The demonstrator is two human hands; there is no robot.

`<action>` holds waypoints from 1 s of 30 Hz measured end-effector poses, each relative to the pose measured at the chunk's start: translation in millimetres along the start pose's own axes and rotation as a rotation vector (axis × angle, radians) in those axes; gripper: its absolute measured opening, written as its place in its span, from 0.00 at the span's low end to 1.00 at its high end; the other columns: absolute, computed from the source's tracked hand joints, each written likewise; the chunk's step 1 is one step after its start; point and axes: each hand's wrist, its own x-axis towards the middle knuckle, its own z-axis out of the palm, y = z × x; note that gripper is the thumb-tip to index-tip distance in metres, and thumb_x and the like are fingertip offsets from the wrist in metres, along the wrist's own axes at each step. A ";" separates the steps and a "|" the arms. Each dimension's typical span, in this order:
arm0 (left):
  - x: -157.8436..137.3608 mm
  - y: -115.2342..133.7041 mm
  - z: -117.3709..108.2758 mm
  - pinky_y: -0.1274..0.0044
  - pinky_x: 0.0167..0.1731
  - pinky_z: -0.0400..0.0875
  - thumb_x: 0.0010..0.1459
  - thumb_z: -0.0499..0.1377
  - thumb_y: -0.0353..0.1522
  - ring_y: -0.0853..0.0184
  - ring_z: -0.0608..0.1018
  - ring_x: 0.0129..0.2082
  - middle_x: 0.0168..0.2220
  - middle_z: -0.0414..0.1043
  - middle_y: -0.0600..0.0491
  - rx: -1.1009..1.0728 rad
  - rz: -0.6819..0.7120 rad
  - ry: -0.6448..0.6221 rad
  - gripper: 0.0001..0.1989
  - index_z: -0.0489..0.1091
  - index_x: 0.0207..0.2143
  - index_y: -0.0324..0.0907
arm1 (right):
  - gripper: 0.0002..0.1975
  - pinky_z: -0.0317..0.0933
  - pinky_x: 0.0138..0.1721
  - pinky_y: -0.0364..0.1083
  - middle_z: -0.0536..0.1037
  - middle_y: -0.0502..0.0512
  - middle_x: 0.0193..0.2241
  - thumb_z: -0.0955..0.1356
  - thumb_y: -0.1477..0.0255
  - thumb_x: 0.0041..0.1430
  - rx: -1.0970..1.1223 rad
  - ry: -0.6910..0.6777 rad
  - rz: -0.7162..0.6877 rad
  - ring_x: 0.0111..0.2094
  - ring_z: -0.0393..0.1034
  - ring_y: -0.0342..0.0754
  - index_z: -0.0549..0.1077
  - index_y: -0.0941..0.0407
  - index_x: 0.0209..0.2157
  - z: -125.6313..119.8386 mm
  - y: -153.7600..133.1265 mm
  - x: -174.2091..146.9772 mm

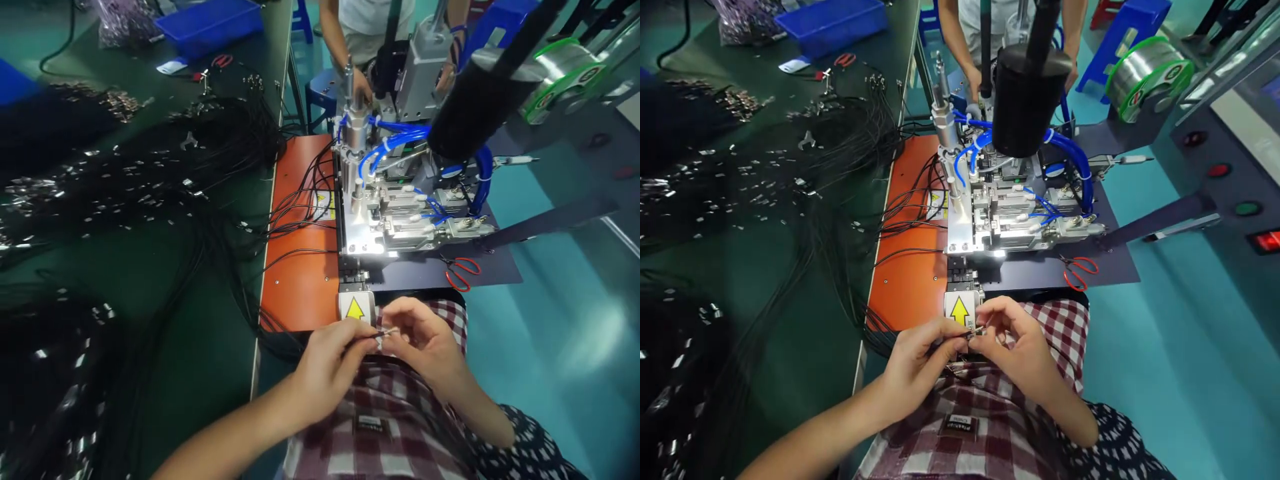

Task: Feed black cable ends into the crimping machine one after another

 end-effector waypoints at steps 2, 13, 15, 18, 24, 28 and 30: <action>-1.9 -1.2 -1.7 0.82 0.32 0.69 0.64 0.53 0.28 0.73 0.74 0.30 0.32 0.74 0.54 -0.040 -0.031 -0.014 0.07 0.70 0.41 0.40 | 0.09 0.66 0.30 0.42 0.75 0.52 0.34 0.72 0.74 0.56 -0.051 -0.018 -0.047 0.31 0.70 0.44 0.74 0.53 0.40 -1.0 0.1 0.8; -1.0 -0.2 -5.2 0.83 0.27 0.68 0.65 0.53 0.31 0.74 0.74 0.25 0.29 0.74 0.55 -0.136 -0.118 0.041 0.06 0.69 0.38 0.40 | 0.05 0.66 0.29 0.44 0.77 0.51 0.26 0.71 0.75 0.57 -0.272 0.086 -0.350 0.28 0.71 0.44 0.74 0.55 0.28 10.8 -5.2 14.1; -1.6 -0.2 -5.8 0.83 0.26 0.69 0.65 0.54 0.31 0.74 0.74 0.25 0.29 0.74 0.55 -0.142 -0.121 0.051 0.06 0.69 0.38 0.40 | 0.04 0.66 0.30 0.44 0.77 0.51 0.27 0.70 0.75 0.58 -0.326 0.088 -0.389 0.29 0.72 0.45 0.73 0.55 0.29 11.5 -3.0 13.7; -2.9 -1.3 -6.3 0.83 0.25 0.68 0.64 0.54 0.31 0.74 0.73 0.24 0.28 0.73 0.55 -0.119 -0.120 0.067 0.05 0.69 0.38 0.40 | 0.04 0.64 0.34 0.46 0.79 0.52 0.29 0.68 0.75 0.60 -0.444 0.049 -0.447 0.31 0.72 0.45 0.73 0.54 0.31 11.9 1.9 12.5; -4.6 -1.1 -8.7 0.84 0.27 0.68 0.64 0.54 0.28 0.75 0.73 0.25 0.28 0.72 0.57 -0.074 -0.061 0.071 0.04 0.69 0.39 0.41 | 0.10 0.60 0.33 0.46 0.79 0.52 0.28 0.63 0.72 0.65 -0.580 -0.029 -0.498 0.30 0.73 0.45 0.73 0.55 0.30 10.5 1.1 14.0; -4.4 -1.7 -10.4 0.85 0.26 0.67 0.64 0.54 0.28 0.77 0.72 0.24 0.27 0.72 0.58 -0.094 -0.074 0.081 0.04 0.68 0.39 0.42 | 0.08 0.62 0.34 0.46 0.79 0.53 0.30 0.64 0.69 0.65 -0.489 0.006 -0.450 0.31 0.72 0.45 0.74 0.56 0.35 14.8 -2.1 17.7; -4.4 -2.0 -10.9 0.85 0.25 0.67 0.64 0.54 0.28 0.77 0.72 0.24 0.28 0.72 0.58 -0.099 -0.086 0.086 0.04 0.68 0.39 0.42 | 0.05 0.64 0.33 0.46 0.78 0.53 0.30 0.68 0.68 0.61 -0.399 0.058 -0.420 0.29 0.72 0.45 0.74 0.55 0.36 18.7 -2.1 19.3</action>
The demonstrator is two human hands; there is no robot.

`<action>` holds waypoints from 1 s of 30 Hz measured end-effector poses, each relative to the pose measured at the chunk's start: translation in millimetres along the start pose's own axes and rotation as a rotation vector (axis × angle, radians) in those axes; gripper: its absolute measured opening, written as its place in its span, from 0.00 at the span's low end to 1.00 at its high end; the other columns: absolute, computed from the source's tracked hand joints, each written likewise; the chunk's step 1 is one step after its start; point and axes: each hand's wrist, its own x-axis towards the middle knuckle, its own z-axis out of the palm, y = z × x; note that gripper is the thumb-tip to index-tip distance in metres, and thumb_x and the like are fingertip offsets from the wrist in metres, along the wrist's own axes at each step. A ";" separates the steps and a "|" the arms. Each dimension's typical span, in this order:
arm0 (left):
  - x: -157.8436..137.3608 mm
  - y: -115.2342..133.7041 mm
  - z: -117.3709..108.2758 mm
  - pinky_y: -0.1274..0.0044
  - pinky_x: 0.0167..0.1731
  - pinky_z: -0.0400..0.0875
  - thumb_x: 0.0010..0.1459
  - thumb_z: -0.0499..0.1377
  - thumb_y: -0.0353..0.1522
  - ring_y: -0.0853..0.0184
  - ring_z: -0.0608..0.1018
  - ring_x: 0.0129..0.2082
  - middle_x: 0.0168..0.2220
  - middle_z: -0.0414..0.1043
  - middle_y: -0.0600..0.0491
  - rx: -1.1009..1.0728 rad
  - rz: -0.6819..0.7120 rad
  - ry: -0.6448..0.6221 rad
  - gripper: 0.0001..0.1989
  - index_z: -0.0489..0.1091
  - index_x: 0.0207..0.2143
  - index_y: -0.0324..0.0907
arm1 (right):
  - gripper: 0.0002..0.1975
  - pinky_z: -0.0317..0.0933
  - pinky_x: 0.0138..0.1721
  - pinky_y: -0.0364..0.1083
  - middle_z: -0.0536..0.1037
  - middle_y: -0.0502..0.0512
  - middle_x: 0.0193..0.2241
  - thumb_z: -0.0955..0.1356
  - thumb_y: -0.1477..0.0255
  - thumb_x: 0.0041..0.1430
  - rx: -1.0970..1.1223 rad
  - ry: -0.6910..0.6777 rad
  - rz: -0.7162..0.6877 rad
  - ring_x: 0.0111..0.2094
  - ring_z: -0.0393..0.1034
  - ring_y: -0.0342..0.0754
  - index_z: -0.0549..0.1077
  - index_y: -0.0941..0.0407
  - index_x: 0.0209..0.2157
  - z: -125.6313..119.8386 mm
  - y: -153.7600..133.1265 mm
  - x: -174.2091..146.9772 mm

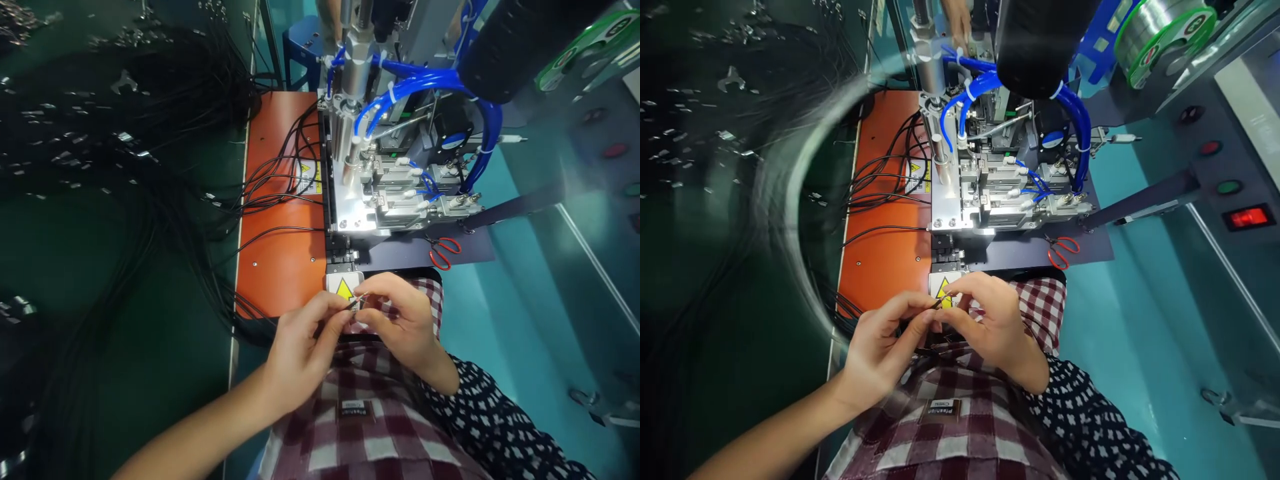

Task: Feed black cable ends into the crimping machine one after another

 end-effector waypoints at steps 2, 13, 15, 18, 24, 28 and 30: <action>-0.2 0.0 -0.5 0.85 0.25 0.67 0.64 0.54 0.28 0.76 0.72 0.23 0.28 0.72 0.58 0.012 -0.005 0.001 0.05 0.69 0.40 0.42 | 0.04 0.66 0.33 0.45 0.78 0.52 0.29 0.70 0.69 0.59 0.066 0.034 0.009 0.29 0.72 0.45 0.73 0.55 0.33 3.1 -0.4 0.9; 0.8 0.3 2.1 0.83 0.27 0.65 0.65 0.52 0.30 0.75 0.70 0.24 0.26 0.69 0.58 0.035 0.003 -0.043 0.04 0.67 0.38 0.42 | 0.06 0.60 0.33 0.46 0.81 0.52 0.30 0.64 0.74 0.63 -0.224 -0.004 -0.272 0.30 0.75 0.45 0.72 0.55 0.33 -6.4 5.2 3.7; 0.5 0.9 1.3 0.84 0.27 0.65 0.65 0.53 0.29 0.76 0.70 0.24 0.26 0.69 0.59 0.030 0.009 -0.031 0.04 0.67 0.38 0.43 | 0.08 0.59 0.33 0.47 0.80 0.52 0.28 0.63 0.73 0.65 -0.228 -0.003 -0.274 0.30 0.75 0.45 0.71 0.55 0.32 -3.0 5.9 4.0; 0.0 2.4 -0.5 0.85 0.27 0.65 0.64 0.54 0.28 0.76 0.71 0.25 0.27 0.70 0.59 0.027 0.018 -0.012 0.04 0.67 0.39 0.43 | 0.13 0.59 0.33 0.47 0.80 0.52 0.27 0.60 0.70 0.67 -0.208 -0.011 -0.237 0.29 0.74 0.45 0.71 0.55 0.30 1.3 5.8 3.8; 1.7 3.3 -1.1 0.85 0.29 0.65 0.64 0.53 0.28 0.76 0.71 0.26 0.28 0.70 0.59 0.006 0.001 -0.009 0.04 0.67 0.38 0.43 | 0.09 0.62 0.32 0.47 0.79 0.53 0.29 0.65 0.66 0.65 -0.041 0.038 -0.117 0.29 0.72 0.46 0.73 0.55 0.35 1.8 3.5 2.9; 2.5 0.2 0.0 0.84 0.28 0.64 0.65 0.53 0.29 0.76 0.71 0.26 0.27 0.70 0.59 -0.005 -0.003 -0.023 0.04 0.67 0.38 0.43 | 0.02 0.65 0.33 0.46 0.77 0.51 0.28 0.68 0.75 0.60 0.052 0.076 -0.069 0.29 0.71 0.45 0.73 0.55 0.34 3.2 1.0 2.9; 2.3 -1.4 0.4 0.84 0.28 0.64 0.65 0.53 0.30 0.76 0.70 0.26 0.27 0.69 0.59 0.004 -0.013 -0.029 0.04 0.67 0.38 0.43 | 0.05 0.65 0.34 0.46 0.77 0.51 0.28 0.67 0.78 0.61 0.056 0.057 -0.098 0.31 0.71 0.46 0.73 0.54 0.34 2.6 2.5 -0.2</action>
